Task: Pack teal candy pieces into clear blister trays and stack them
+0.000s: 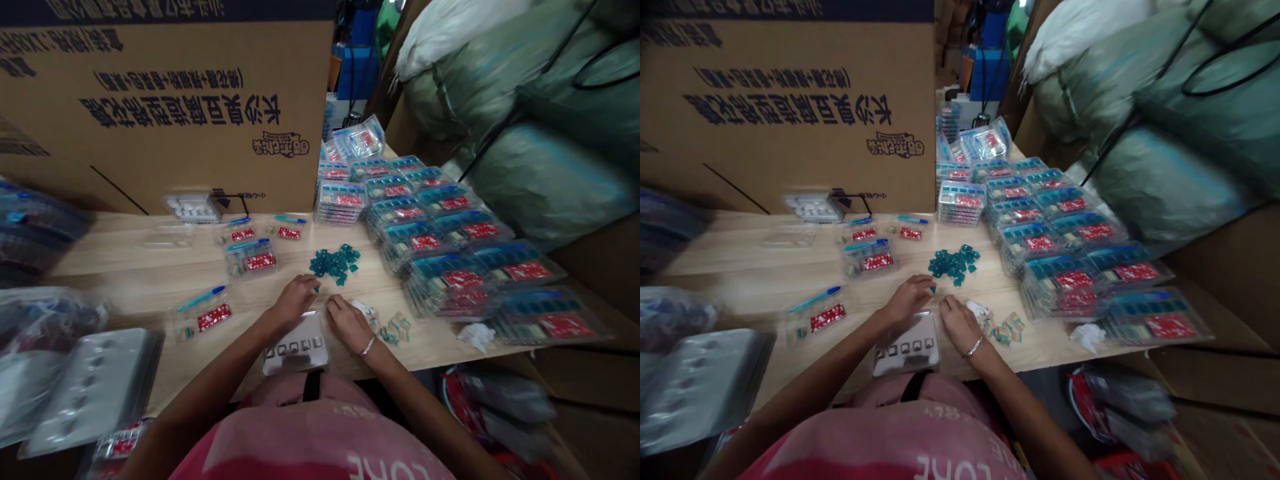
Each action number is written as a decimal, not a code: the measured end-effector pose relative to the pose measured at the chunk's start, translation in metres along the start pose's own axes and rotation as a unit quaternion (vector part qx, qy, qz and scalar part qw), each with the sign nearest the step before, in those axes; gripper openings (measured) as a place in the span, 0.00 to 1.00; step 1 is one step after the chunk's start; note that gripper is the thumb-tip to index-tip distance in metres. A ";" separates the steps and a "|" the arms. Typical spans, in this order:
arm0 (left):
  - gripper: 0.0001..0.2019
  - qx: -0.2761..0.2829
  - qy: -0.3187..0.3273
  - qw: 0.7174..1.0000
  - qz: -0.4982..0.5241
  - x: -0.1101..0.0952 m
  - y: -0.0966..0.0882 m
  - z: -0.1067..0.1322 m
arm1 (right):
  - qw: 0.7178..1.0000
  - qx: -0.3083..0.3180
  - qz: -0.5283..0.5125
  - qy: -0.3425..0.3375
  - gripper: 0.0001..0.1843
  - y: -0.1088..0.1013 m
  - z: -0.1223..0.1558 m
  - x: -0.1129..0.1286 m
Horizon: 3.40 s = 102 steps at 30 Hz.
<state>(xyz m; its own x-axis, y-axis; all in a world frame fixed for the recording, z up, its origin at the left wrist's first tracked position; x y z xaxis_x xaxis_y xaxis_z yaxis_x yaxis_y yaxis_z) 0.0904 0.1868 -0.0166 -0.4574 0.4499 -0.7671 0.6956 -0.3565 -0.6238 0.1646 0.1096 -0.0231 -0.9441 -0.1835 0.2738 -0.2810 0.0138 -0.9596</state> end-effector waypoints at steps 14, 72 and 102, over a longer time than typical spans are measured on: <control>0.05 -0.128 -0.040 0.988 -0.081 0.025 -0.061 0.099 | 0.934 0.025 -0.355 -0.039 0.04 0.003 0.019 0.015; 0.23 -0.031 0.007 0.990 -0.138 0.015 0.002 -0.033 | 0.975 -0.079 -0.158 0.137 0.09 -0.031 -0.046 -0.108; 0.08 -0.104 -0.051 0.981 0.154 -0.036 -0.036 0.078 | 0.706 0.053 -0.691 0.147 0.16 0.019 0.007 0.017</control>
<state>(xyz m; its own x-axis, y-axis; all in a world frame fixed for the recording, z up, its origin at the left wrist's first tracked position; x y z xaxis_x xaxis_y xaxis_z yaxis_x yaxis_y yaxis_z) 0.0382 0.1194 0.0220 -0.2531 0.2592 -0.9321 0.9024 -0.2839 -0.3240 0.1445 0.1003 -0.0373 0.2188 0.2612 0.9402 -0.9689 -0.0555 0.2410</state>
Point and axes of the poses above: each hand's wrist, its own z-axis away from the middle knuckle, its own y-axis out of the palm, x = y × z, the point moved 10 cm from there along -z, towards the middle knuckle, and after that the axes turned 4 degrees about -x, right-handed, at the moved point
